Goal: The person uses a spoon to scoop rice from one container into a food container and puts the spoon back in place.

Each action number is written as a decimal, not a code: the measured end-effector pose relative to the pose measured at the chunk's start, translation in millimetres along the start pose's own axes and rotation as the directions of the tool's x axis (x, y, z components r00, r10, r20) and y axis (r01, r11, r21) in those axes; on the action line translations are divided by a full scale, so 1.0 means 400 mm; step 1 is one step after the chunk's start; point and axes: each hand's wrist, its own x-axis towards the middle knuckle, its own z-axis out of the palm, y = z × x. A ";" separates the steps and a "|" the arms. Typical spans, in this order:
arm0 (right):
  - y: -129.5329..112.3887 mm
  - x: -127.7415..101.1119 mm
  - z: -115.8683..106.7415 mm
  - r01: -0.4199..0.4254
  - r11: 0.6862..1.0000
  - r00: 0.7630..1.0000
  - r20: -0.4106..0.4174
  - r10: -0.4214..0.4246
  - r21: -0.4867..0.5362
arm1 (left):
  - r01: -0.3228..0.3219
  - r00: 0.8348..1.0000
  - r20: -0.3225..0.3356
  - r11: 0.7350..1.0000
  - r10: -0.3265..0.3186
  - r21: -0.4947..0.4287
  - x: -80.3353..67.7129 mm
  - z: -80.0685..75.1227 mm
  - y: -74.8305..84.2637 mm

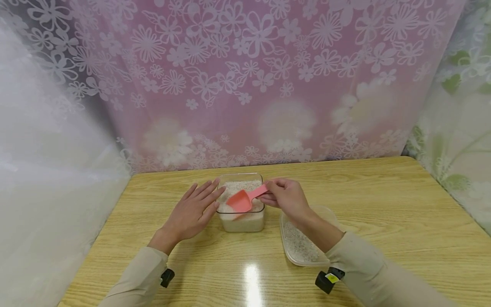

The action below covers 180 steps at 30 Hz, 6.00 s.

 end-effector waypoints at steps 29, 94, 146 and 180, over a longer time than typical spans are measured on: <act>0.005 -0.005 -0.014 -0.099 0.976 0.994 0.065 0.088 0.194 | -0.002 1.000 0.011 1.000 0.002 0.013 0.000 -0.001 -0.001; -0.054 -0.104 -0.335 -0.141 0.849 0.979 0.200 0.043 0.509 | 0.008 1.000 0.018 1.000 -0.008 -0.019 -0.001 0.000 -0.003; 0.035 -0.224 -0.560 -0.164 0.888 0.960 0.275 0.044 0.431 | 0.007 1.000 0.016 0.999 -0.007 -0.033 -0.001 0.002 -0.004; -0.004 -0.241 -0.556 -0.051 0.955 0.966 0.258 -0.028 0.292 | 0.011 1.000 0.002 0.999 -0.011 -0.051 -0.001 0.010 -0.004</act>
